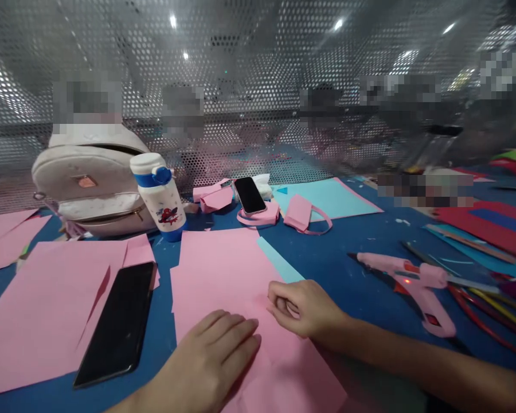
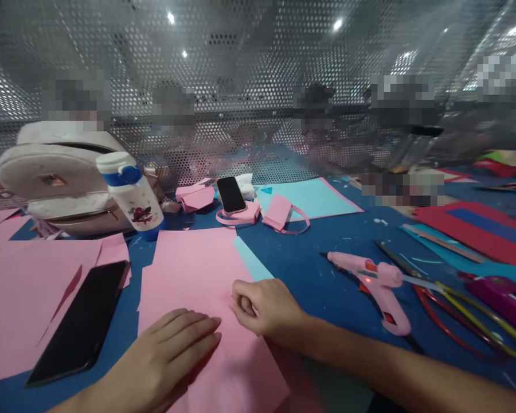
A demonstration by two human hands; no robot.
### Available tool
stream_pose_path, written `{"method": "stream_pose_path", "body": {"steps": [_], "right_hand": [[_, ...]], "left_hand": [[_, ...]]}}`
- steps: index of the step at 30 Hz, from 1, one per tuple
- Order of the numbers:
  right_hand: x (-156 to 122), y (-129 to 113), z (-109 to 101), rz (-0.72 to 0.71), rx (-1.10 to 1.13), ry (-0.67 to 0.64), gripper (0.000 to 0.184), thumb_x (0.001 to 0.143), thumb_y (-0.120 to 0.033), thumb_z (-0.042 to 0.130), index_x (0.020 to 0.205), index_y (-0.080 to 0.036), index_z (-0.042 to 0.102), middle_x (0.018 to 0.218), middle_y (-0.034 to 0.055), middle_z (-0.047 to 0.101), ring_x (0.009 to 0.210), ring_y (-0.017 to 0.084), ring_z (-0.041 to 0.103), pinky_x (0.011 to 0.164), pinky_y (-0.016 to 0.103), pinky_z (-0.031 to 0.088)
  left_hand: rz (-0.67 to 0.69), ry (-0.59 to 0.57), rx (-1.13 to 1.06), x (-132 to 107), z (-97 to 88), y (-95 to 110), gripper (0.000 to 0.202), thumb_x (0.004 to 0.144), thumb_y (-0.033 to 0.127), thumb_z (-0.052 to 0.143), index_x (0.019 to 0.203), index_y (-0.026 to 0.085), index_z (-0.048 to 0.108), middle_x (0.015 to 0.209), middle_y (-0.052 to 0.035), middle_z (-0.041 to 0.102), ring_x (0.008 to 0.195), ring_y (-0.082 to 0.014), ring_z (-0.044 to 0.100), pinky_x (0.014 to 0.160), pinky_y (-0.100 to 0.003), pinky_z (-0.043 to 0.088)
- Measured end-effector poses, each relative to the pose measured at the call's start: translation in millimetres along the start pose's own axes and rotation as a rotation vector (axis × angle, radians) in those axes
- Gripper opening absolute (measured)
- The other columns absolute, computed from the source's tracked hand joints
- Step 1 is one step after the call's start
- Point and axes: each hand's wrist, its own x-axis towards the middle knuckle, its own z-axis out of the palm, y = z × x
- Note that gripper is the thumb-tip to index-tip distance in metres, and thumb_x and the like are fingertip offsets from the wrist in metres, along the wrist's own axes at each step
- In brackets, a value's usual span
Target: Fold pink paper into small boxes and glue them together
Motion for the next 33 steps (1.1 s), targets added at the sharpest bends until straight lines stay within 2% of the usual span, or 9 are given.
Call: {"method": "stream_pose_path", "body": {"steps": [5,7,10,14,20,27,33], "right_hand": [[1,5,-1,-0.074,0.058,0.068,0.001,0.088,-0.02,0.059,0.088,-0.021,0.06,0.083,-0.0031,0.066,0.061,0.009,0.051,0.058,0.021,0.034],[1,7,-1,-0.142,0.106,0.104,0.006,0.091,-0.019,0.059,0.094,-0.021,0.064,0.089,-0.0009,0.068,0.068,0.01,0.056,0.063,0.021,0.04],[1,9,0,-0.292,0.154,0.186,0.012,0.095,-0.018,0.058,0.097,-0.02,0.069,0.091,0.0027,0.072,0.082,0.014,0.063,0.073,0.023,0.046],[2,9,0,-0.446,0.151,0.256,0.011,0.096,-0.017,0.061,0.097,-0.018,0.072,0.088,0.0043,0.075,0.083,0.015,0.065,0.076,0.025,0.049],[3,12,1,-0.516,0.149,0.232,0.009,0.094,-0.016,0.064,0.097,-0.017,0.073,0.094,0.0047,0.077,0.087,0.016,0.069,0.078,0.028,0.053],[2,17,4,-0.608,0.106,0.2,0.016,0.098,-0.017,0.058,0.105,-0.015,0.073,0.107,0.008,0.076,0.096,0.017,0.069,0.083,0.03,0.056],[3,21,4,-0.594,0.129,0.161,0.018,0.099,-0.019,0.058,0.106,-0.015,0.074,0.109,0.0087,0.076,0.097,0.019,0.068,0.084,0.032,0.056]], "left_hand": [[0.015,-0.039,0.071,-3,1.2,1,0.037,0.103,0.016,0.035,0.128,0.007,0.061,0.13,-0.0113,0.067,0.107,-0.0249,0.067,0.092,-0.04,0.055],[0.001,-0.064,0.082,-4,2.0,3,0.038,0.102,0.016,0.035,0.131,0.007,0.059,0.132,-0.0126,0.066,0.11,-0.0259,0.066,0.093,-0.041,0.055],[-0.043,-0.129,0.079,-5,3.8,4,0.039,0.099,0.014,0.042,0.136,0.01,0.056,0.137,-0.0158,0.061,0.118,-0.0289,0.062,0.094,-0.044,0.055],[-0.098,-0.192,0.065,-8,7.9,3,0.052,0.091,0.01,0.047,0.143,0.014,0.048,0.144,-0.02,0.053,0.127,-0.0342,0.055,0.095,-0.05,0.053],[-0.136,-0.228,0.028,-12,12.1,4,0.065,0.082,0.007,0.048,0.146,0.018,0.042,0.148,-0.0195,0.047,0.133,-0.0339,0.047,0.1,-0.052,0.049],[-0.143,-0.292,-0.026,-8,5.6,3,0.069,0.08,0.005,0.046,0.147,0.018,0.04,0.15,-0.0192,0.045,0.134,-0.0336,0.045,0.103,-0.052,0.046],[-0.153,-0.3,-0.036,-3,1.2,3,0.069,0.078,0.004,0.046,0.146,0.017,0.041,0.15,-0.0203,0.045,0.133,-0.035,0.047,0.102,-0.053,0.046]]}}
